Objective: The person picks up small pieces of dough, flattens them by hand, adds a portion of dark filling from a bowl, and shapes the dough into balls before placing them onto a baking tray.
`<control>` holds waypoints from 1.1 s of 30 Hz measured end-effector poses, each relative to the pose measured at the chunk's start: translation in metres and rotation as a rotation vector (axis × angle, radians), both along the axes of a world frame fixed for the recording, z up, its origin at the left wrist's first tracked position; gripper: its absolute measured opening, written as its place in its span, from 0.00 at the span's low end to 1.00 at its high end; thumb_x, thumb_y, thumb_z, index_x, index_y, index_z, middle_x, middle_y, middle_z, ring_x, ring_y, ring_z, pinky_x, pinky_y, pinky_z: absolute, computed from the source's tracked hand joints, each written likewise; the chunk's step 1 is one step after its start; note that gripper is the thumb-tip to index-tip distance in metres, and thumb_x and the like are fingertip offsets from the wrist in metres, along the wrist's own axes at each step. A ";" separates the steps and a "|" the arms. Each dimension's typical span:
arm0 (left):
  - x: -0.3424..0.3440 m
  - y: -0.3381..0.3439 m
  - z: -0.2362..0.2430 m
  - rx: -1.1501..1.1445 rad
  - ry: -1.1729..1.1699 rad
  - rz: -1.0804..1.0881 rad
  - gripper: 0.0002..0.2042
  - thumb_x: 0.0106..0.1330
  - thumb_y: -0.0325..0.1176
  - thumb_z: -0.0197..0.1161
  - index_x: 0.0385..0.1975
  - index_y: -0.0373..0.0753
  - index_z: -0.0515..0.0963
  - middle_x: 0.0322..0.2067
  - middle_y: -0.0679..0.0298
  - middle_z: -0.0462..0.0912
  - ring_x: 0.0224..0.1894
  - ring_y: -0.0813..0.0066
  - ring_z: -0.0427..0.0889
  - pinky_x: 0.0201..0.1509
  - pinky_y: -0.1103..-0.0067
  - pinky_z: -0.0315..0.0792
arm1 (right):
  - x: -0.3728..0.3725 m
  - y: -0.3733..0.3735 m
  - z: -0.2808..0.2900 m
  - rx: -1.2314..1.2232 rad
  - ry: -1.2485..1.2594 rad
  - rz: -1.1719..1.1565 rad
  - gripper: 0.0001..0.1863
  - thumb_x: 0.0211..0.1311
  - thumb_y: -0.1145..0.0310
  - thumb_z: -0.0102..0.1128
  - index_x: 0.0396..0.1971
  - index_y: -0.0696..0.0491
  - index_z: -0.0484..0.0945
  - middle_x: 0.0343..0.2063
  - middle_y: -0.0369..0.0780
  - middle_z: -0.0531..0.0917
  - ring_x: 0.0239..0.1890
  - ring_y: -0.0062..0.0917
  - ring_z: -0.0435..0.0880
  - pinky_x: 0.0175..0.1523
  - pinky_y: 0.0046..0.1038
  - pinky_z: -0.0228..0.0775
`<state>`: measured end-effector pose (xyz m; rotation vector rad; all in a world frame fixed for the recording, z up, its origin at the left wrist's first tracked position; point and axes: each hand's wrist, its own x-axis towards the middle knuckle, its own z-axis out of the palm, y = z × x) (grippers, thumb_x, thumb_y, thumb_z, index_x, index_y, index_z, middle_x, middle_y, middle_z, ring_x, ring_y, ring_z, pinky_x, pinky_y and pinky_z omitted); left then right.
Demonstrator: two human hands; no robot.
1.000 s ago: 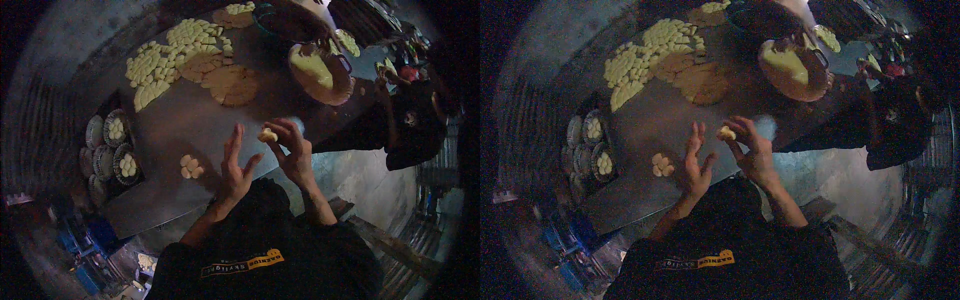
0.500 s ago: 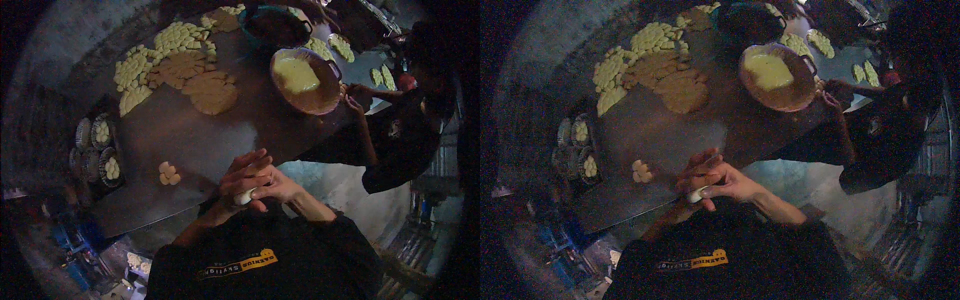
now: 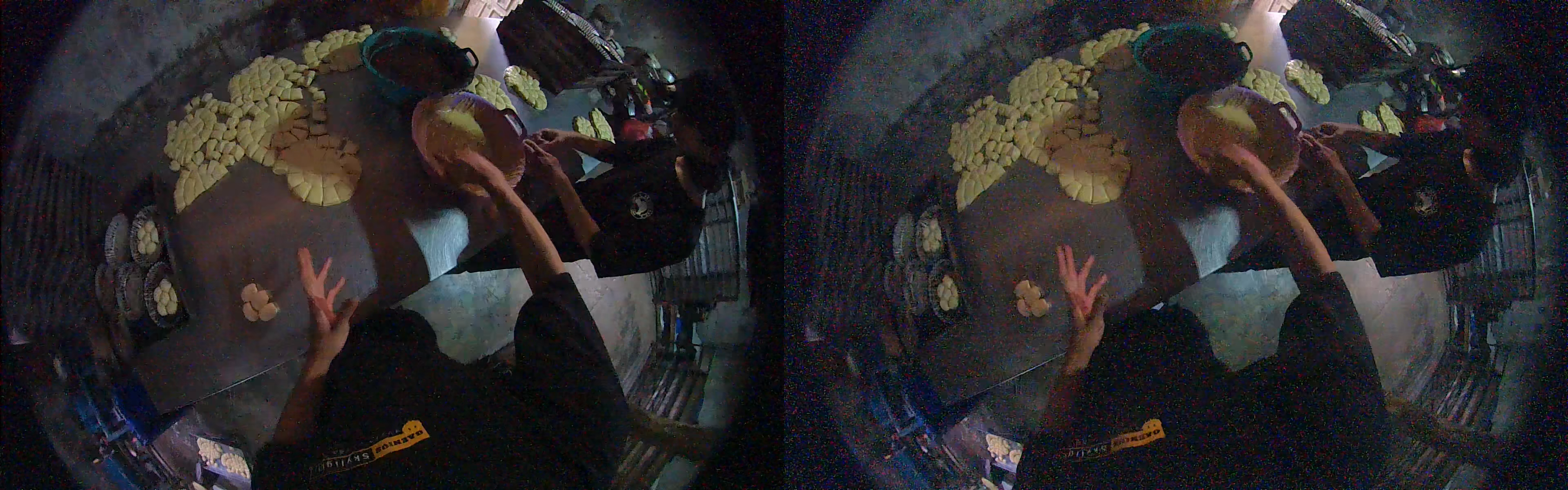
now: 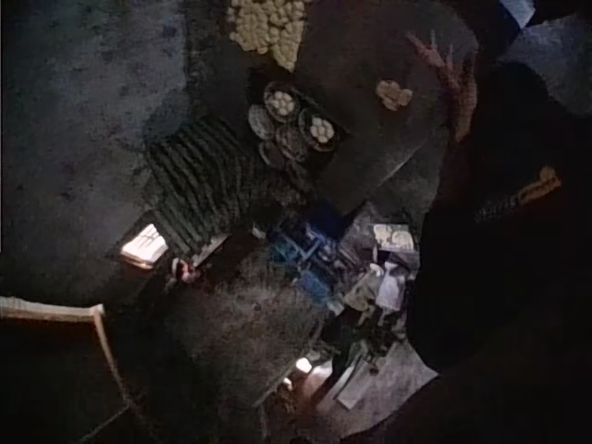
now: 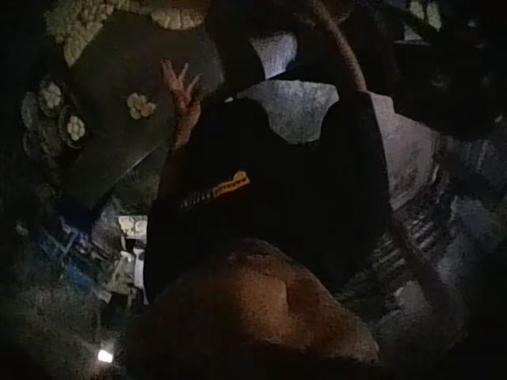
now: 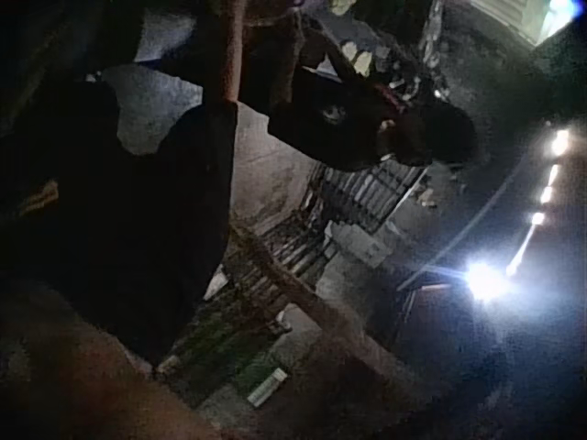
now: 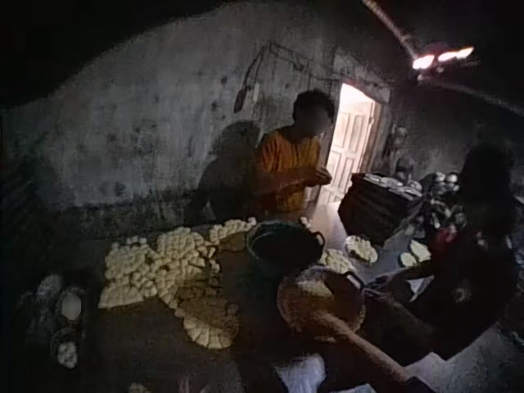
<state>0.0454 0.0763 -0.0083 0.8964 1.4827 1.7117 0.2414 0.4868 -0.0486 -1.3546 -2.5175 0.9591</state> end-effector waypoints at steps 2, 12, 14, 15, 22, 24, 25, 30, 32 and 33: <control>-0.010 -0.014 -0.004 -0.029 -0.032 0.032 0.51 0.62 0.58 0.63 0.74 0.48 0.34 0.75 0.56 0.35 0.72 0.49 0.54 0.66 0.51 0.61 | -0.005 -0.005 0.006 0.067 -0.104 0.023 0.22 0.73 0.54 0.42 0.48 0.54 0.79 0.41 0.50 0.81 0.42 0.43 0.80 0.50 0.40 0.70; -0.048 -0.069 -0.029 -0.029 -0.100 -0.040 0.30 0.73 0.41 0.55 0.70 0.40 0.54 0.69 0.53 0.57 0.63 0.55 0.70 0.61 0.63 0.71 | -0.015 -0.047 0.025 0.330 -0.227 0.026 0.22 0.71 0.50 0.46 0.36 0.50 0.85 0.31 0.49 0.85 0.36 0.47 0.84 0.40 0.46 0.75; -0.054 -0.072 -0.017 -0.084 -0.148 -0.100 0.24 0.74 0.38 0.54 0.67 0.38 0.61 0.66 0.53 0.65 0.60 0.57 0.74 0.60 0.66 0.72 | -0.028 -0.077 0.049 0.288 -0.082 -0.073 0.22 0.71 0.50 0.45 0.38 0.49 0.85 0.31 0.50 0.84 0.35 0.48 0.84 0.40 0.47 0.74; -0.055 -0.073 -0.010 -0.093 -0.187 -0.139 0.22 0.74 0.36 0.53 0.65 0.37 0.63 0.64 0.53 0.67 0.59 0.58 0.75 0.60 0.66 0.73 | -0.033 -0.096 0.050 0.292 0.046 -0.009 0.24 0.73 0.50 0.43 0.39 0.52 0.84 0.30 0.48 0.85 0.34 0.44 0.84 0.42 0.44 0.74; -0.075 -0.080 0.014 -0.011 -0.495 -0.094 0.14 0.74 0.35 0.53 0.55 0.36 0.72 0.53 0.60 0.75 0.54 0.74 0.74 0.57 0.77 0.69 | -0.148 -0.319 0.098 -0.715 0.452 0.372 0.29 0.76 0.49 0.39 0.40 0.60 0.80 0.33 0.37 0.83 0.38 0.22 0.78 0.49 0.27 0.69; -0.081 -0.087 0.010 -0.005 -0.538 -0.009 0.13 0.74 0.37 0.54 0.51 0.36 0.73 0.48 0.63 0.76 0.51 0.80 0.73 0.55 0.82 0.67 | -0.158 -0.341 0.092 -0.855 0.522 0.327 0.23 0.75 0.54 0.45 0.43 0.60 0.79 0.36 0.39 0.83 0.39 0.25 0.80 0.51 0.29 0.70; -0.089 -0.093 -0.003 0.004 -0.559 0.063 0.13 0.74 0.37 0.54 0.49 0.36 0.74 0.47 0.64 0.76 0.50 0.81 0.73 0.55 0.82 0.66 | -0.167 -0.350 0.088 -0.927 0.552 0.313 0.21 0.74 0.56 0.48 0.44 0.60 0.79 0.37 0.40 0.83 0.40 0.26 0.81 0.51 0.30 0.71; -0.101 -0.107 0.016 -0.127 -0.269 0.158 0.15 0.74 0.37 0.55 0.52 0.34 0.73 0.50 0.62 0.76 0.51 0.75 0.75 0.58 0.78 0.69 | -0.199 -0.379 0.091 0.102 0.432 0.459 0.18 0.60 0.80 0.58 0.52 0.61 0.75 0.50 0.50 0.79 0.46 0.39 0.82 0.53 0.36 0.76; -0.097 -0.107 0.000 -0.023 -0.215 0.157 0.16 0.73 0.33 0.55 0.56 0.34 0.70 0.51 0.61 0.75 0.53 0.72 0.76 0.59 0.74 0.71 | -0.204 -0.382 0.073 0.383 0.403 0.533 0.20 0.60 0.81 0.57 0.53 0.60 0.75 0.52 0.50 0.79 0.47 0.40 0.82 0.51 0.35 0.77; -0.097 -0.107 -0.001 -0.050 -0.173 0.150 0.16 0.73 0.32 0.54 0.57 0.34 0.69 0.51 0.60 0.75 0.53 0.72 0.76 0.59 0.74 0.72 | -0.202 -0.382 0.073 0.264 0.342 0.546 0.20 0.60 0.81 0.57 0.54 0.59 0.75 0.53 0.50 0.78 0.48 0.40 0.82 0.52 0.35 0.76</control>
